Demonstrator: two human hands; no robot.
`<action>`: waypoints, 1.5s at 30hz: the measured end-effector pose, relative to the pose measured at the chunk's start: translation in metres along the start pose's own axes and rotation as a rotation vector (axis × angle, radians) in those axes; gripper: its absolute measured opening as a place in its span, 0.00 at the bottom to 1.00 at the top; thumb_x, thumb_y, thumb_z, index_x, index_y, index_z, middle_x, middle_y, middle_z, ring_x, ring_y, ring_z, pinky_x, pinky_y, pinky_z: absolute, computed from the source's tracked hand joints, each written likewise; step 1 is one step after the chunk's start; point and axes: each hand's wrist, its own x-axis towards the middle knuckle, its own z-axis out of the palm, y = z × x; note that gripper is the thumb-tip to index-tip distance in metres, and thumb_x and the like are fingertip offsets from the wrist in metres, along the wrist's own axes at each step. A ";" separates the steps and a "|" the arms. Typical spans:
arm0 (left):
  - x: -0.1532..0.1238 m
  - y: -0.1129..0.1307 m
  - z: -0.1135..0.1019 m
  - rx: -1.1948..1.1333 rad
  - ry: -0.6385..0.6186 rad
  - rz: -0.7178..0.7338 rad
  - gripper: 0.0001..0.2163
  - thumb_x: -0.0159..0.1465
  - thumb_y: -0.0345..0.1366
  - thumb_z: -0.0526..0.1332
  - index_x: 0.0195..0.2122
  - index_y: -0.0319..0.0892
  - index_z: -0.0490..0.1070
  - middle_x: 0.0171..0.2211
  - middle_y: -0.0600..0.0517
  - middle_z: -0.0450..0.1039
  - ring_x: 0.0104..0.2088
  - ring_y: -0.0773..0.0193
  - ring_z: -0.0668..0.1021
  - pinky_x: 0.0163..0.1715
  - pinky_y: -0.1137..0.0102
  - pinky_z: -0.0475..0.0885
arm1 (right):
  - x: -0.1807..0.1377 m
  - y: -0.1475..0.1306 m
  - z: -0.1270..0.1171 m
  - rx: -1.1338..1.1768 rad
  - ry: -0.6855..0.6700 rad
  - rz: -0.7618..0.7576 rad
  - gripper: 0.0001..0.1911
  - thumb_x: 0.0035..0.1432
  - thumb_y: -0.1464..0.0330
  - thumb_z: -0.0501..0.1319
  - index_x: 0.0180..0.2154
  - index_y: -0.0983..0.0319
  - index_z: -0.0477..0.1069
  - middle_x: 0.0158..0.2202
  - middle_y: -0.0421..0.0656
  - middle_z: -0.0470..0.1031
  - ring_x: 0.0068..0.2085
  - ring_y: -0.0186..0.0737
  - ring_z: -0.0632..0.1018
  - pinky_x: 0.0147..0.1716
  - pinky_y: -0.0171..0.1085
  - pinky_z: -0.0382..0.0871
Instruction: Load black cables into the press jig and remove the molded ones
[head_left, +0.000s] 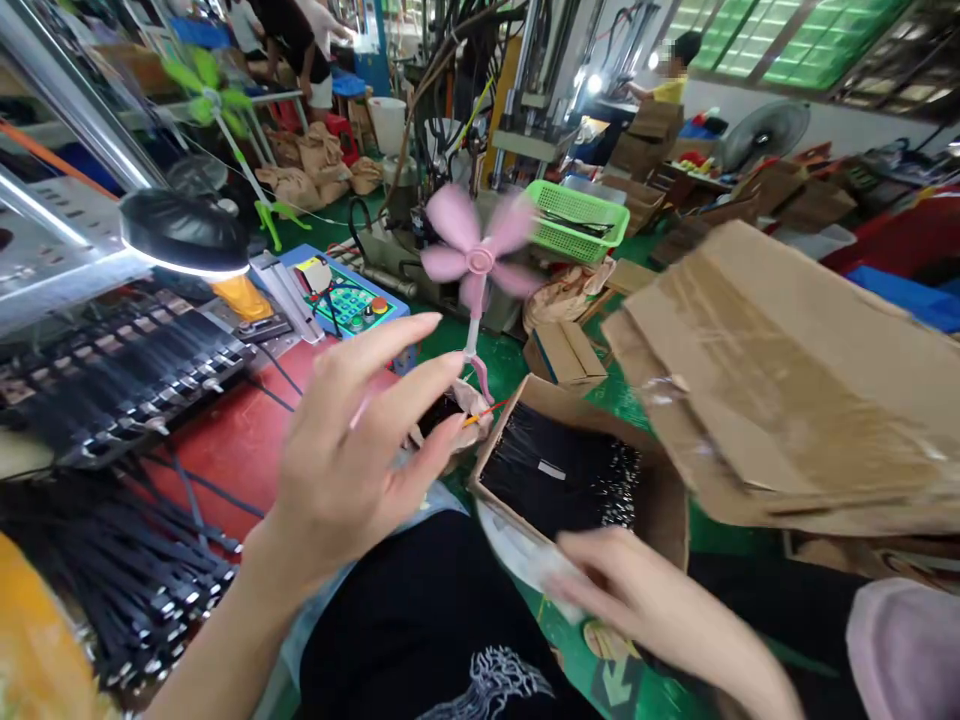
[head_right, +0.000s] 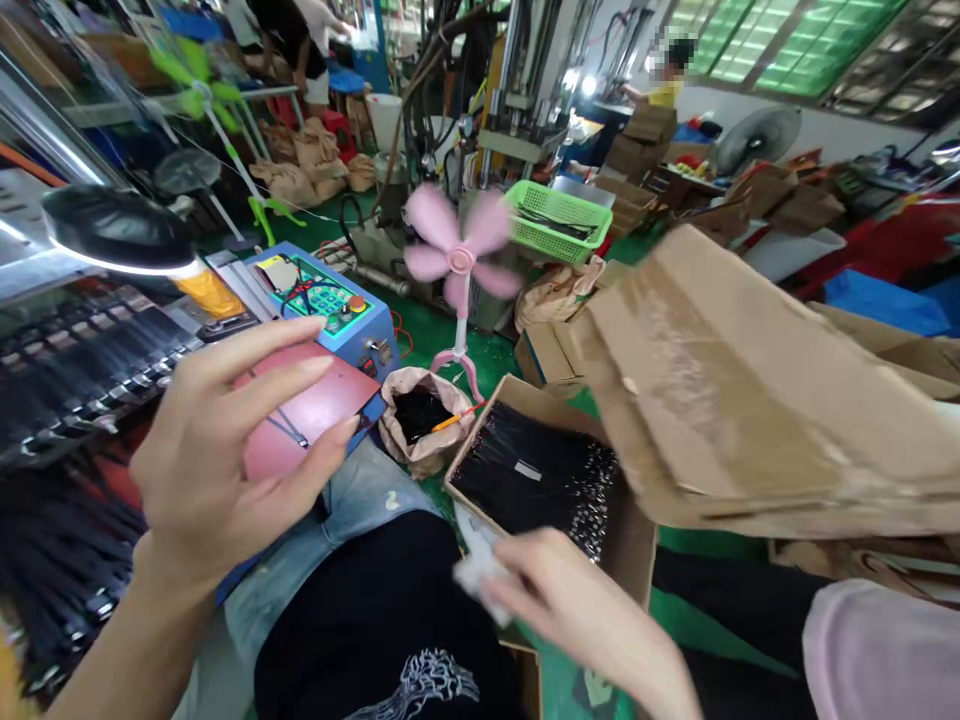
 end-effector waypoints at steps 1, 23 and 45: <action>-0.008 -0.001 -0.002 -0.013 0.003 -0.021 0.18 0.72 0.30 0.69 0.61 0.44 0.70 0.61 0.41 0.81 0.61 0.53 0.84 0.59 0.55 0.83 | 0.013 0.007 0.008 -0.001 0.005 0.125 0.17 0.77 0.56 0.62 0.38 0.60 0.78 0.35 0.41 0.82 0.36 0.41 0.83 0.41 0.40 0.79; -0.184 0.030 0.036 -0.367 -0.238 -0.703 0.11 0.75 0.30 0.62 0.54 0.50 0.78 0.40 0.55 0.87 0.33 0.57 0.90 0.35 0.70 0.90 | 0.063 0.108 -0.018 0.137 0.500 0.590 0.30 0.75 0.54 0.44 0.36 0.63 0.78 0.35 0.55 0.84 0.40 0.55 0.84 0.42 0.44 0.76; -0.243 0.068 -0.054 -0.215 -0.151 -1.493 0.09 0.74 0.38 0.58 0.44 0.50 0.80 0.40 0.50 0.85 0.41 0.57 0.87 0.47 0.69 0.81 | 0.277 -0.148 0.054 0.171 0.114 -0.544 0.19 0.70 0.50 0.60 0.47 0.58 0.76 0.38 0.46 0.83 0.36 0.48 0.84 0.37 0.41 0.77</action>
